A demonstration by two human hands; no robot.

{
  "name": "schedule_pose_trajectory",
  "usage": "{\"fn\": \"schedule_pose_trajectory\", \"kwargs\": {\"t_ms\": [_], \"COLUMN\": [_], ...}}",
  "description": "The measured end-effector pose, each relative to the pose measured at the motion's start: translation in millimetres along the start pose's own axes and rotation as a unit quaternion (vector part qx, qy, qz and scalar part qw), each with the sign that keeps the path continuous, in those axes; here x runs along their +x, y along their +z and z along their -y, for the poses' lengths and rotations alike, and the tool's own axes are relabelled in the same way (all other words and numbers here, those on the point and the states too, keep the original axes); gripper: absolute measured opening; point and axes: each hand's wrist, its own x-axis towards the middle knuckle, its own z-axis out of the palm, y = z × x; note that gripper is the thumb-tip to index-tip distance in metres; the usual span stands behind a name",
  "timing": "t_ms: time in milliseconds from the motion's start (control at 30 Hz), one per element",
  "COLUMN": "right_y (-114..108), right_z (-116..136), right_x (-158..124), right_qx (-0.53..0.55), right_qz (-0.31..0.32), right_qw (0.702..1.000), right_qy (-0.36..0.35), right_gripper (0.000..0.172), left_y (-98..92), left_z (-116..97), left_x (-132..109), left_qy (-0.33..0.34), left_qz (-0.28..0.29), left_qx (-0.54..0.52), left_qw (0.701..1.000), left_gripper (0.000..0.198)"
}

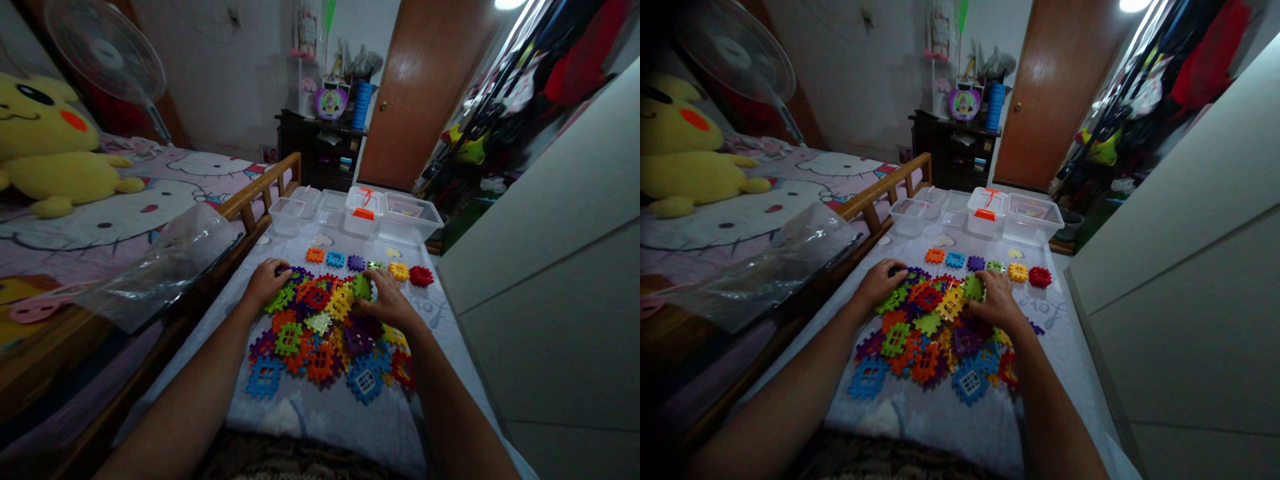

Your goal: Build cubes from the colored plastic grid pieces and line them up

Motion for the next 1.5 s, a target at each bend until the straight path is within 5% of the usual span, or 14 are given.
{"fn": "schedule_pose_trajectory", "kwargs": {"t_ms": [233, 467, 833, 1100, 1500], "right_y": [-35.9, -24.8, -20.0, -30.7, -16.7], "right_z": [-51.4, -60.3, -68.0, -79.6, -69.9], "right_x": [52.1, 80.1, 85.4, 84.8, 86.2], "right_qx": [-0.143, -0.204, -0.200, -0.173, -0.209], "right_qz": [0.012, 0.099, 0.139, 0.092, 0.126], "right_qw": [0.982, 0.966, 0.963, 0.973, 0.963], "right_qy": [0.120, 0.125, 0.117, 0.118, 0.110], "right_gripper": [0.058, 0.056, 0.055, 0.052, 0.052], "left_y": [-1.1, 0.1, -1.7, 0.3, 1.1], "left_z": [-2.6, 1.2, -1.0, 4.4, 6.2], "left_x": [-1.1, -0.2, -0.3, 0.1, 0.3], "left_qy": [-0.007, -0.004, -0.007, -0.006, -0.009], "left_qz": [0.004, 0.005, 0.004, 0.006, 0.012], "left_qx": [-0.001, 0.002, -0.011, -0.006, -0.008], "left_qw": [1.000, 1.000, 1.000, 1.000, 1.000], "left_gripper": [0.027, 0.029, 0.028, 0.029, 0.031]}}
